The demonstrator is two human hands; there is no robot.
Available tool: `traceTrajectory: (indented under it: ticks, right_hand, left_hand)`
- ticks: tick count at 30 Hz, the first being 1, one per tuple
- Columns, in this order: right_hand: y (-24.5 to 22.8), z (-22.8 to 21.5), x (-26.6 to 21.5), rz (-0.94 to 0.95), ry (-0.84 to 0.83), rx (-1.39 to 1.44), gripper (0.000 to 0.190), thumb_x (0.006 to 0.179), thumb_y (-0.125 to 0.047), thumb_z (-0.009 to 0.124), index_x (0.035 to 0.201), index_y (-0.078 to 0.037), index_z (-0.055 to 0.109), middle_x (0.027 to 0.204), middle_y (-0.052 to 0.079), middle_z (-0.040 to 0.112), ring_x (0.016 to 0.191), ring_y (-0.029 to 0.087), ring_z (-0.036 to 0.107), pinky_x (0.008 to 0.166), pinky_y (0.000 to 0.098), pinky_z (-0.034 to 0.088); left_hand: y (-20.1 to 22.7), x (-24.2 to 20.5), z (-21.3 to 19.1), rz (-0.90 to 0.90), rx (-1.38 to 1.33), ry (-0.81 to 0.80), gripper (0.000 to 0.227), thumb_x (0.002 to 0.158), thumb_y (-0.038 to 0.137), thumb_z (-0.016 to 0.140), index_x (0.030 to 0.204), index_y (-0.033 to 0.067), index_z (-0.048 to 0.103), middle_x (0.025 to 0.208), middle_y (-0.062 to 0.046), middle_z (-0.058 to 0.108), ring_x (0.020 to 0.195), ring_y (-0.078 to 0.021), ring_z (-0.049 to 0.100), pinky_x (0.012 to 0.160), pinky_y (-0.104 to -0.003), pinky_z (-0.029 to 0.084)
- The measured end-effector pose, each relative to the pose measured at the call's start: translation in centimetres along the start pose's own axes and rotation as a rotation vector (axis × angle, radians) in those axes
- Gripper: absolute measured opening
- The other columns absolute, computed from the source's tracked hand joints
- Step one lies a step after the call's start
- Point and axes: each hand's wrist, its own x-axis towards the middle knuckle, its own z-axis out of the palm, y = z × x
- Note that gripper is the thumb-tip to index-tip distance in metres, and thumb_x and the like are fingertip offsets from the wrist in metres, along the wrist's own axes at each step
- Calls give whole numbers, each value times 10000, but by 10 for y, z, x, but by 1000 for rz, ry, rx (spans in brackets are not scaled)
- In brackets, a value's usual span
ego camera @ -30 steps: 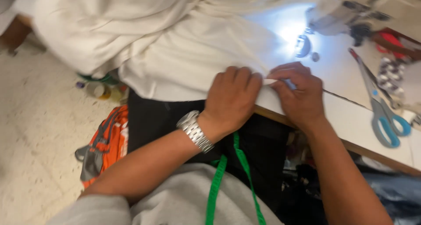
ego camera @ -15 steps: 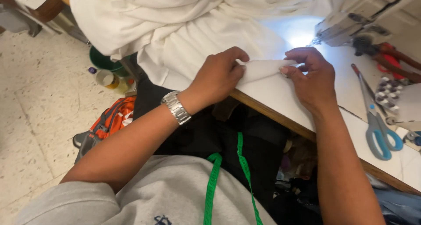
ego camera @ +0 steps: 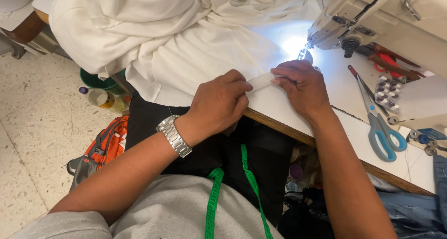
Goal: Aligning and sewing white fabric using an industrial sewing machine
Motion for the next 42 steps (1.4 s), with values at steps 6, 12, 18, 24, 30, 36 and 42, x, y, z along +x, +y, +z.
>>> traceTrajectory:
  ticks: [6,12,18,24,30,36,42]
  right_hand:
    - [-6,-6,-5,-2,-62,-93,115,1001,-170,733,1064,-95,792,1050,145,734,1085,364,645,970,512,516]
    - [6,-3,-11,-14,-108,-155,125,1011,-214,709,1012,-128,799,1071,90,724,1157,333,599,1071,515,453]
    - [14,-4,-10,33,-150,-194,177,1039,-264,656,1004,-147,784,1193,82,684,1317,349,504,1164,554,329]
    - [0,-2,-2,193,-198,-251,222,1054,-276,619,986,-122,764,1260,106,650,1334,374,495,1159,572,333]
    - [-26,0,9,403,-208,-327,134,1001,-222,689,951,-133,775,1285,113,627,1332,364,501,1107,540,391]
    - [-38,11,-4,267,18,-466,113,986,-176,745,909,-98,774,1211,125,581,1281,370,482,1086,507,398]
    - [-10,46,-37,128,50,-778,265,1098,-255,572,989,-110,765,983,79,642,1051,256,612,949,370,498]
  left_hand:
    - [-4,-15,21,125,205,132,96,941,147,688,979,88,753,830,-59,642,749,-264,695,588,-356,563]
    - [-15,-27,39,240,424,161,86,934,100,644,953,47,708,772,-86,577,690,-264,633,560,-350,508]
    - [-1,-28,35,169,418,173,225,1013,193,578,872,43,670,722,-95,528,670,-290,609,565,-391,476]
    - [-11,-24,44,110,406,122,279,981,217,600,764,54,664,638,-75,542,594,-292,625,536,-399,464]
    - [-13,-22,46,128,366,169,277,918,226,636,687,72,644,590,-44,509,536,-282,596,501,-390,443]
    - [-15,-22,33,233,331,245,121,879,181,646,836,68,649,717,-119,493,644,-342,555,519,-434,399]
    - [-26,-26,31,476,344,120,114,845,76,645,880,-8,714,836,-208,555,743,-390,535,627,-463,417]
